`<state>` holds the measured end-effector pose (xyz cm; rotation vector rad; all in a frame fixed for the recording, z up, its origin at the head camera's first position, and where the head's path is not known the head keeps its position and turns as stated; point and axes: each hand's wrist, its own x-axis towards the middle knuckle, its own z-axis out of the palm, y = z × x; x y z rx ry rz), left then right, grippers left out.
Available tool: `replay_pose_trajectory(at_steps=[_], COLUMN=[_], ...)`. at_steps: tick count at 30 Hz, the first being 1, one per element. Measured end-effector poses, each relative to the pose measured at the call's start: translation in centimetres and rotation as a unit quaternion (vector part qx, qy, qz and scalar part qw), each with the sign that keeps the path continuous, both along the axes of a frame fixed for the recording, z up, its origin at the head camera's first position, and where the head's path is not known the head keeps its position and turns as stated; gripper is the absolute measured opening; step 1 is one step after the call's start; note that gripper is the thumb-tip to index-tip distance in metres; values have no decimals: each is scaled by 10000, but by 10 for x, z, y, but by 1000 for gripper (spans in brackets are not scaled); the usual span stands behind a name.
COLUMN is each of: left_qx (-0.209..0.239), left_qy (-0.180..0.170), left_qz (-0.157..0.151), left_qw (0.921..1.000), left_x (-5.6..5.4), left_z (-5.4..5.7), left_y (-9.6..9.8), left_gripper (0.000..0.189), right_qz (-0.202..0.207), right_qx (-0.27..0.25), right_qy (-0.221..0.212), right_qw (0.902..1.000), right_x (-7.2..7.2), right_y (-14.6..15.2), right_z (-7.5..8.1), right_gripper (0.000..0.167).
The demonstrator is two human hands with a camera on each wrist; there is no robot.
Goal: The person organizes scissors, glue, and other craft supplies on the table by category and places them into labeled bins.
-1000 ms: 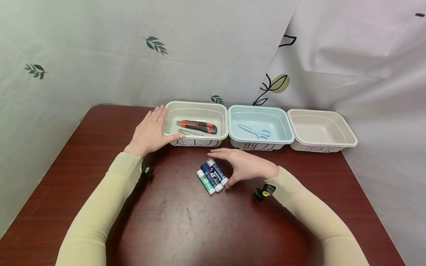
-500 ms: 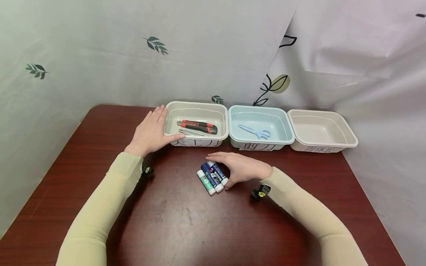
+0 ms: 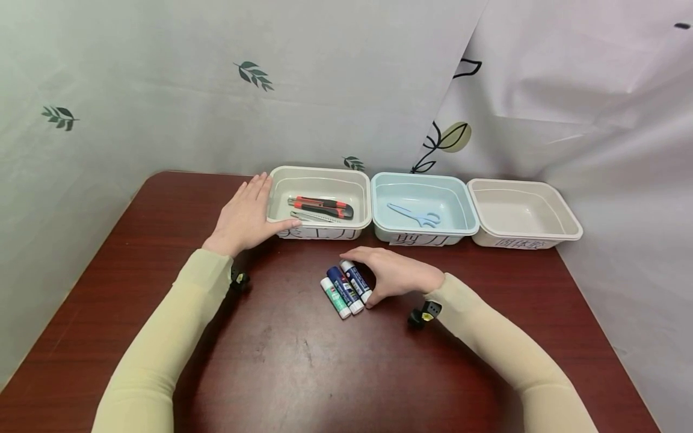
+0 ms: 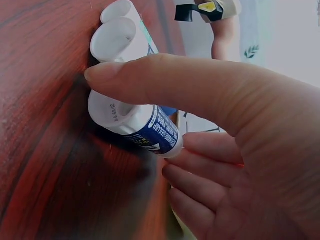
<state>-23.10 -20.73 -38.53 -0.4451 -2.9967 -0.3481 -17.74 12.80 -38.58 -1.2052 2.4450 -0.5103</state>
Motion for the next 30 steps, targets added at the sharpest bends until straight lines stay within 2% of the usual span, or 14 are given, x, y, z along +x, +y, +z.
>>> replay_pose_trajectory(at_steps=[12,22,30], left_qx=[49,46,35], left_qy=[79,91,111], left_qz=[-30,-38,-44], left_qw=[10000,9999,9999], left_x=[-1,0,-1], left_z=[-1,-1,-2], left_y=[-1,0,-1], left_gripper=[125,124,124], right_qz=[-246,-529,-955], right_qx=[-337,-596,-868], right_qy=[176,289,367], right_qw=[9990,9964,9910], right_x=[2,6,5], right_y=[17,30,48], right_z=[11,29,46], right_gripper=[101,101,103])
